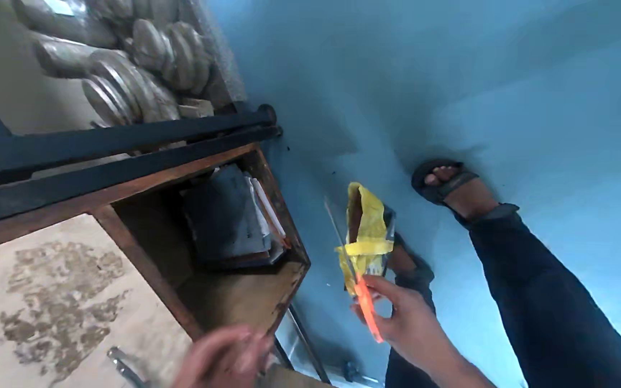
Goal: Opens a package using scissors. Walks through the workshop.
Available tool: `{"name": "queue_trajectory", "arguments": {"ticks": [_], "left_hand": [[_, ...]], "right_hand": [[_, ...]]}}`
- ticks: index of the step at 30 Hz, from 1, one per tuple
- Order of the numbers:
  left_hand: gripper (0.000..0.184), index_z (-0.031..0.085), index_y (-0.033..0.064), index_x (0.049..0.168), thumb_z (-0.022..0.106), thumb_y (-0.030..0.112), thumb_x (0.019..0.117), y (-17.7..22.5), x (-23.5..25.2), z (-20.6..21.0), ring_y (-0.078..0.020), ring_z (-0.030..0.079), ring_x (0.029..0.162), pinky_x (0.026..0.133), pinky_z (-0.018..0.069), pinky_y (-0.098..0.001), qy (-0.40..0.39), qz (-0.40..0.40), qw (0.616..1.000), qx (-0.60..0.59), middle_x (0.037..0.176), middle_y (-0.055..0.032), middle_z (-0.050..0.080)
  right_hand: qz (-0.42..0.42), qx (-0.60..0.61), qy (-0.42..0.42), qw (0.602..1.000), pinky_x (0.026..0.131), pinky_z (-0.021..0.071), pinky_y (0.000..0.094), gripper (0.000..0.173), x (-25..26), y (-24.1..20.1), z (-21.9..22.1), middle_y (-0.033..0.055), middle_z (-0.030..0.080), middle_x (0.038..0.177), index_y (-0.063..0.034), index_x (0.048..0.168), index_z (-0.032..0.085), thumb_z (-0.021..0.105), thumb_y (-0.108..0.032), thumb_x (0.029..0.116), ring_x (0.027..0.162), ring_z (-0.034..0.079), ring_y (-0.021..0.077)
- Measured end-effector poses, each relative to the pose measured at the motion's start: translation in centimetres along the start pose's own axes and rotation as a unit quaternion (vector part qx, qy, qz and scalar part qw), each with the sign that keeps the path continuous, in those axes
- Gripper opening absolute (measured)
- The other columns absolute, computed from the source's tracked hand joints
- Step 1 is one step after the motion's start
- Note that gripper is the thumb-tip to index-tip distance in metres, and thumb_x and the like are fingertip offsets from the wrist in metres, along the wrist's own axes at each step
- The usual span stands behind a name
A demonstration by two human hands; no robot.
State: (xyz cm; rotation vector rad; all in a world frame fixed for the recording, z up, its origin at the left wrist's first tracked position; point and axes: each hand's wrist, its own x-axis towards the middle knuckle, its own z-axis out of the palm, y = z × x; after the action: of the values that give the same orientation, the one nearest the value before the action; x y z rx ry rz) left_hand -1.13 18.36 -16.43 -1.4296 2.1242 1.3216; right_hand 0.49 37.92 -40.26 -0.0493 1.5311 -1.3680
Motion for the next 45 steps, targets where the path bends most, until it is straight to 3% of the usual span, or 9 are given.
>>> {"name": "queue_trajectory", "arguments": {"ticks": [3, 6, 16, 22, 28, 34, 41, 43, 45], "left_hand": [[0.038, 0.054, -0.0081, 0.133, 0.059, 0.005, 0.0985, -9.3, 5.1, 8.1, -0.0214, 0.067, 0.110, 0.093, 0.0586, -0.0387, 0.047, -0.148, 0.987, -0.032, 0.127, -0.0181, 0.063], [0.045, 0.051, -0.0032, 0.140, 0.057, 0.012, 0.0986, -12.6, 7.4, 11.2, -0.0192, 0.067, 0.112, 0.095, 0.0582, -0.0359, 0.004, -0.158, 0.985, -0.074, 0.128, -0.0150, 0.064], [0.009, 0.069, 0.0033, 0.101, 0.060, 0.005, 0.0992, -12.9, 9.9, 13.0, -0.0166, 0.069, 0.079, 0.074, 0.0598, -0.0356, 0.028, -0.117, 0.993, 0.016, 0.090, -0.0073, 0.070], [0.023, 0.065, 0.0053, 0.117, 0.067, 0.021, 0.1004, -11.5, 10.3, 14.3, -0.0133, 0.067, 0.086, 0.079, 0.0560, -0.0333, -0.013, -0.145, 0.989, -0.004, 0.099, -0.0059, 0.070], [0.015, 0.069, 0.0019, 0.103, 0.059, 0.013, 0.1040, -11.4, 10.9, 14.0, -0.0169, 0.067, 0.075, 0.071, 0.0593, -0.0358, 0.006, -0.125, 0.992, 0.019, 0.091, -0.0088, 0.068], [0.012, 0.067, 0.0020, 0.096, 0.062, 0.012, 0.1019, -10.4, 10.1, 13.4, -0.0128, 0.070, 0.068, 0.066, 0.0603, -0.0285, 0.052, -0.104, 0.993, -0.014, 0.079, -0.0052, 0.070], [0.011, 0.069, 0.0063, 0.092, 0.065, 0.013, 0.0995, -9.0, 10.2, 14.0, -0.0105, 0.069, 0.068, 0.064, 0.0596, -0.0268, 0.083, -0.039, 0.996, -0.009, 0.080, -0.0024, 0.070], [0.007, 0.069, 0.0056, 0.099, 0.068, 0.012, 0.0963, -9.2, 10.0, 14.2, -0.0109, 0.070, 0.071, 0.067, 0.0611, -0.0285, 0.103, -0.028, 0.994, -0.002, 0.083, -0.0026, 0.071], [0.032, 0.058, 0.0044, 0.124, 0.069, 0.008, 0.0933, -9.5, 9.9, 14.3, -0.0128, 0.071, 0.075, 0.069, 0.0618, -0.0310, 0.123, -0.024, 0.992, 0.001, 0.088, -0.0040, 0.070]], "right_hand": [[-0.020, 0.014, -0.038, 0.999, 0.084, 0.0599, 0.0265, 0.037, -0.1, -0.6, -0.7, 0.0058, 0.076, 0.101, -0.0041, 0.119, 0.070, 0.077, -0.019, 0.0859, 0.093, 0.073, 0.0104], [-0.022, 0.019, -0.079, 0.996, 0.087, 0.0592, 0.0273, 0.040, 0.0, -0.4, -1.7, 0.0077, 0.076, 0.103, -0.0028, 0.122, 0.069, 0.078, -0.018, 0.0866, 0.094, 0.073, 0.0114], [0.052, 0.046, -0.142, 0.987, 0.084, 0.0594, 0.0235, 0.041, 0.2, -0.8, -3.3, 0.0022, 0.074, 0.102, -0.0055, 0.123, 0.068, 0.079, -0.021, 0.0864, 0.093, 0.071, 0.0061], [0.009, 0.006, -0.148, 0.989, 0.086, 0.0575, 0.0234, 0.039, 0.3, -0.5, -4.0, 0.0046, 0.074, 0.102, -0.0054, 0.121, 0.069, 0.077, -0.018, 0.0860, 0.094, 0.070, 0.0070], [0.070, 0.090, -0.109, 0.987, 0.086, 0.0588, 0.0228, 0.042, 0.4, -1.1, -4.5, -0.0034, 0.074, 0.100, -0.0060, 0.122, 0.068, 0.080, -0.021, 0.0842, 0.093, 0.071, 0.0044], [0.145, 0.276, 0.046, 0.949, 0.076, 0.0613, 0.0295, 0.019, 1.8, -1.4, -4.8, 0.0099, 0.074, 0.086, 0.0027, 0.106, 0.066, 0.071, -0.004, 0.0885, 0.079, 0.072, 0.0173], [0.155, 0.301, 0.067, 0.939, 0.076, 0.0605, 0.0284, 0.018, 3.0, -2.5, -5.2, 0.0123, 0.072, 0.086, 0.0038, 0.106, 0.065, 0.068, -0.003, 0.0897, 0.079, 0.072, 0.0169], [0.148, 0.277, 0.071, 0.947, 0.075, 0.0606, 0.0279, 0.020, 3.2, -2.6, -5.2, 0.0110, 0.073, 0.087, 0.0031, 0.107, 0.065, 0.071, -0.003, 0.0887, 0.079, 0.072, 0.0162], [0.132, 0.244, 0.070, 0.958, 0.076, 0.0611, 0.0283, 0.028, 3.2, -2.4, -5.1, 0.0095, 0.074, 0.091, 0.0025, 0.112, 0.065, 0.074, -0.006, 0.0871, 0.082, 0.072, 0.0162]]}}
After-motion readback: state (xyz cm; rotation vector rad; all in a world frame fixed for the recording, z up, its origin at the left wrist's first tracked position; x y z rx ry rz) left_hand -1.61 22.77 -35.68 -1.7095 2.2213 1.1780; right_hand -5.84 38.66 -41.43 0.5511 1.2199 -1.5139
